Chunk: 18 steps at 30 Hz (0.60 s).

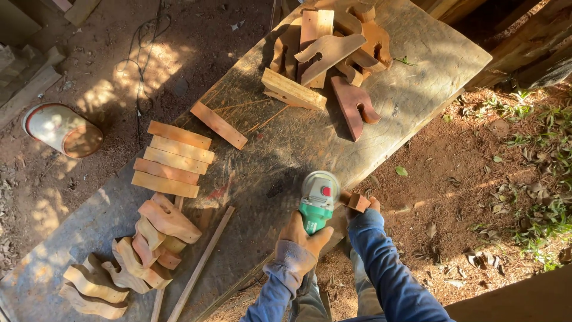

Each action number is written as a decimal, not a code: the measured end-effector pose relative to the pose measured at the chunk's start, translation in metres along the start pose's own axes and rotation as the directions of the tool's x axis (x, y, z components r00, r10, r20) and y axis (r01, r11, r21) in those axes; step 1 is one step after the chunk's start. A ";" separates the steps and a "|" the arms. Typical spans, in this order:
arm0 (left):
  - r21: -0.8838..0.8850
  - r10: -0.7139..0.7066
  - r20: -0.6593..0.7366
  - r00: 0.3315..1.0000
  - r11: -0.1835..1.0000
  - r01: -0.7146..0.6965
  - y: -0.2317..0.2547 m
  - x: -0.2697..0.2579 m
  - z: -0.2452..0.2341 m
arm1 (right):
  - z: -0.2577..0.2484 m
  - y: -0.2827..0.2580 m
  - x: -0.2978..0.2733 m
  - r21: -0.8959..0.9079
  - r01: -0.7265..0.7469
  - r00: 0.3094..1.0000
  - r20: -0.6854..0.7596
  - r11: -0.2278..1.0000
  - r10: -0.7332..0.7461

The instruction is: Sanding several shaped wooden components using a handheld angle grinder on a workbench.

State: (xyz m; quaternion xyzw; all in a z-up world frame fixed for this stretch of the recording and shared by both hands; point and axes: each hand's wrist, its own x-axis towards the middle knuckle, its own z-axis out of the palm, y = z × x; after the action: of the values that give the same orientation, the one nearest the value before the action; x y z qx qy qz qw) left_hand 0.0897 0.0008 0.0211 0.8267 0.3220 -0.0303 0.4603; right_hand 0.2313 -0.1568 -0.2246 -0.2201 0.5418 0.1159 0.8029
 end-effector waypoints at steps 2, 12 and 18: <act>-0.063 -0.007 -0.017 1.000 0.998 0.006 -0.002 0.003 -0.002 | -0.002 0.000 0.006 -0.030 -0.024 0.999 -0.035 0.999 0.023; 0.273 0.134 0.009 0.991 0.953 -0.132 -0.004 -0.008 0.017 | -0.005 0.001 0.015 -0.048 -0.008 0.994 -0.108 0.999 0.002; 0.281 0.122 -0.003 0.992 0.953 -0.117 0.002 -0.007 0.013 | -0.012 0.002 0.015 -0.401 0.149 0.988 0.087 0.904 -0.124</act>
State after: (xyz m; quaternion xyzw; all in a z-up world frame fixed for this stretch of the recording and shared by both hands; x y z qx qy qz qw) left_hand 0.0885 -0.0132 0.0172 0.9018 0.2684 -0.0394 0.3363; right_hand 0.2264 -0.1615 -0.2422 -0.4159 0.4650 0.1759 0.7615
